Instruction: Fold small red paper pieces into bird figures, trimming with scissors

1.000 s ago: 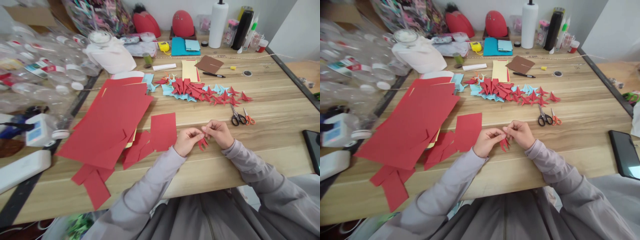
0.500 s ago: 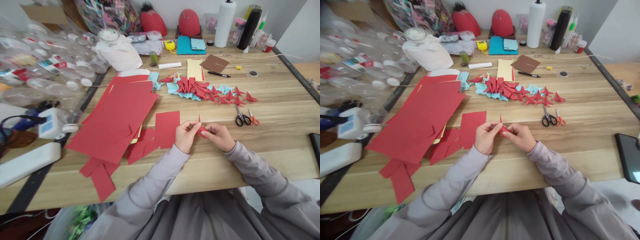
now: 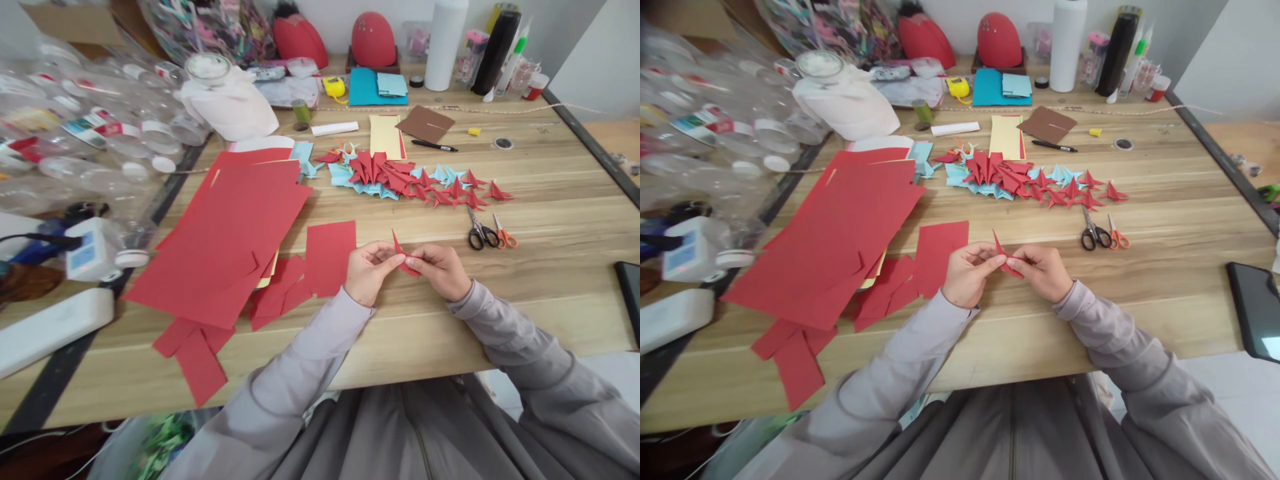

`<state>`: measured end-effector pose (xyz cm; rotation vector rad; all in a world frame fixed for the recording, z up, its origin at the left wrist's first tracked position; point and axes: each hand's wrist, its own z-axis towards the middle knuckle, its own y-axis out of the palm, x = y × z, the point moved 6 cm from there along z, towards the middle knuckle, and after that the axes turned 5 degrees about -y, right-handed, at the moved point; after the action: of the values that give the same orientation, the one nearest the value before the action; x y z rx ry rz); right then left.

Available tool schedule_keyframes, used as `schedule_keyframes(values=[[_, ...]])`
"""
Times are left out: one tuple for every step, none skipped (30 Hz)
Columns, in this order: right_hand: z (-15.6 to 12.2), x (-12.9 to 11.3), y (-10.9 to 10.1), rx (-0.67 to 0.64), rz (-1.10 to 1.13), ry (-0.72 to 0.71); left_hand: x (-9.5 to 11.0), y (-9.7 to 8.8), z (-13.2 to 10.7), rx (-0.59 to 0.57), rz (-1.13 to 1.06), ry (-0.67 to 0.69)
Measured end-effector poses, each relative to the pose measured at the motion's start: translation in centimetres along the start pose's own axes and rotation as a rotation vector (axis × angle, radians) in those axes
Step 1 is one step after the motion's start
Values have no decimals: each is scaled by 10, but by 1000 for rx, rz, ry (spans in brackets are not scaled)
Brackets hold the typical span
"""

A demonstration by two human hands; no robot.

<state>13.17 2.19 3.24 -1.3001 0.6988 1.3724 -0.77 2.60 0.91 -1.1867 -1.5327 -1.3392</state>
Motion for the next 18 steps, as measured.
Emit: schedule_keyframes(values=[[0, 0, 0, -6, 6, 6, -1, 0, 0, -11, -22, -14], [0, 0, 1, -9, 18, 17, -1, 1, 0, -26, -46, -22], [0, 2, 2, -8, 36, 30, 0, 1, 1, -41, -67, -22], [0, 3, 2, -2, 57, 43, 0, 2, 1, -54, -81, -18], [0, 5, 2, 9, 79, 54, 1, 2, 1, -61, -87, -13], [0, 7, 2, 24, 97, 60, 1, 2, 1, -63, -87, -8], [0, 8, 2, 39, 107, 58, 2, 2, 2, -59, -87, -6], [-1, 8, 2, 52, 108, 50, 1, 2, 2, -54, -88, -8], [-1, 7, 1, 60, 103, 41, 1, 2, 1, -47, -91, -11], [-1, 6, 1, 62, 93, 32, 1, 2, 1, -40, -95, -15], [-1, 5, 1, 57, 83, 24, 1, 2, 1, -36, -98, -19], [-1, 4, 1, 50, 75, 20, 1, 3, 0, -34, -99, -25], [-1, 3, 0, 45, 73, 19, 1, 4, -1, -33, -100, -33], [-1, 2, 0, 42, 77, 22, 1, 4, -1, -30, -105, -39], [-1, 1, -1, 42, 84, 28, 2, 5, -2, -23, -116, -42], [0, 1, -2, 45, 92, 35, 2, 5, -2, -12, -130, -46], [0, 1, -2, 50, 105, 45, 2, 5, -2, -1, -145, -53], [0, 1, -3, 56, 126, 61, 2, 5, -2, 10, -162, -63]])
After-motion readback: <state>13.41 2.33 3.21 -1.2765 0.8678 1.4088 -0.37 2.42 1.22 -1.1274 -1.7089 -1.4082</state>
